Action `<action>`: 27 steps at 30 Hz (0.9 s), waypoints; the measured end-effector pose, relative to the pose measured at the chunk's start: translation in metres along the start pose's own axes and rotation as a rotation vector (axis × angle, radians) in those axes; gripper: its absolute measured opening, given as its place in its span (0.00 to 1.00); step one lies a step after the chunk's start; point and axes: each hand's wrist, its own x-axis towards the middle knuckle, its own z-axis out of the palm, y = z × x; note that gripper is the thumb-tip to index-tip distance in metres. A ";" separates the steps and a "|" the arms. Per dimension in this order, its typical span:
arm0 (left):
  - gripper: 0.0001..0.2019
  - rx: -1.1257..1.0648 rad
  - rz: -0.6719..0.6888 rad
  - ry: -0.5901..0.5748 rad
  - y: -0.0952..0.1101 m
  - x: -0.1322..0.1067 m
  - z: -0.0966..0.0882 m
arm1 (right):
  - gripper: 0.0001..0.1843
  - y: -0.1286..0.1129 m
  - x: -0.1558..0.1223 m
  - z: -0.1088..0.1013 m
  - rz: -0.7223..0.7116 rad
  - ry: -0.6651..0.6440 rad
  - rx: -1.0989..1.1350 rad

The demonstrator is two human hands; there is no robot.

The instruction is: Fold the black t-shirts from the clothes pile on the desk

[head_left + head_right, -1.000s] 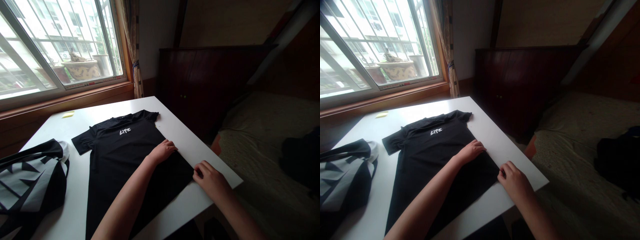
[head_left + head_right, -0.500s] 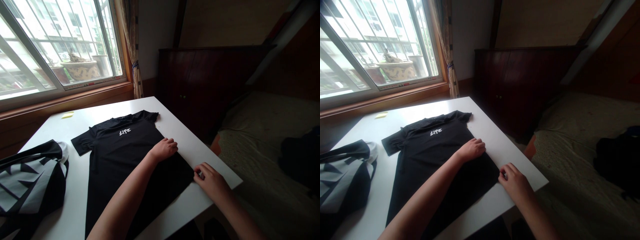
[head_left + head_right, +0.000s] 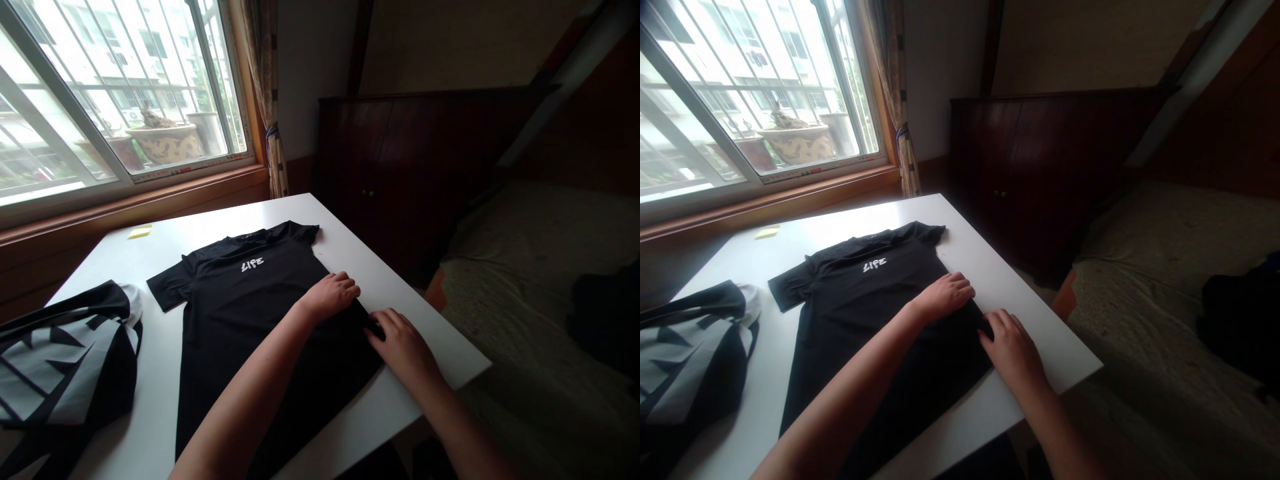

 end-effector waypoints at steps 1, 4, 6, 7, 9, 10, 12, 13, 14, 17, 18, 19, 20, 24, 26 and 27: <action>0.09 -0.017 -0.006 0.004 -0.001 0.000 0.002 | 0.05 0.001 0.000 0.003 0.014 -0.014 0.003; 0.11 -0.071 -0.029 0.022 -0.003 -0.001 0.009 | 0.06 0.006 -0.003 0.008 0.073 -0.043 0.045; 0.11 -0.104 -0.046 0.036 -0.004 0.000 0.014 | 0.06 0.011 -0.005 0.008 0.111 -0.054 0.101; 0.11 -0.119 -0.054 0.042 -0.004 0.000 0.017 | 0.07 0.013 -0.005 0.007 0.129 -0.061 0.137; 0.10 -0.141 -0.066 0.049 -0.004 0.002 0.021 | 0.06 0.017 -0.007 0.004 0.173 -0.084 0.226; 0.10 -0.147 -0.071 0.049 -0.004 0.002 0.023 | 0.06 0.019 -0.008 0.003 0.201 -0.101 0.277; 0.09 -0.152 -0.080 0.044 -0.003 0.003 0.026 | 0.07 0.022 -0.010 -0.001 0.257 -0.135 0.379; 0.09 -0.151 -0.083 0.040 -0.002 0.004 0.028 | 0.08 0.024 -0.011 -0.002 0.281 -0.151 0.425; 0.09 -0.147 -0.087 0.035 -0.002 0.004 0.029 | 0.09 0.027 -0.012 -0.003 0.299 -0.166 0.464; 0.09 -0.119 -0.105 0.023 0.001 0.006 0.035 | 0.11 0.033 -0.013 -0.006 0.341 -0.191 0.539; 0.09 -0.104 -0.117 0.022 0.001 0.006 0.036 | 0.11 0.035 -0.014 -0.007 0.356 -0.196 0.546; 0.09 -0.086 -0.135 0.023 0.002 0.006 0.038 | 0.11 0.037 -0.014 -0.007 0.370 -0.201 0.542; 0.09 -0.065 -0.158 0.028 0.002 0.006 0.040 | 0.11 0.037 -0.015 -0.009 0.378 -0.211 0.529; 0.12 0.036 -0.314 0.084 0.001 0.005 0.047 | 0.11 0.035 -0.018 -0.013 0.359 -0.294 0.426; 0.16 0.079 -0.400 0.117 -0.002 0.003 0.049 | 0.10 0.033 -0.019 -0.013 0.335 -0.295 0.365; 0.17 0.093 -0.435 0.130 -0.004 0.002 0.051 | 0.10 0.033 -0.020 -0.013 0.316 -0.277 0.336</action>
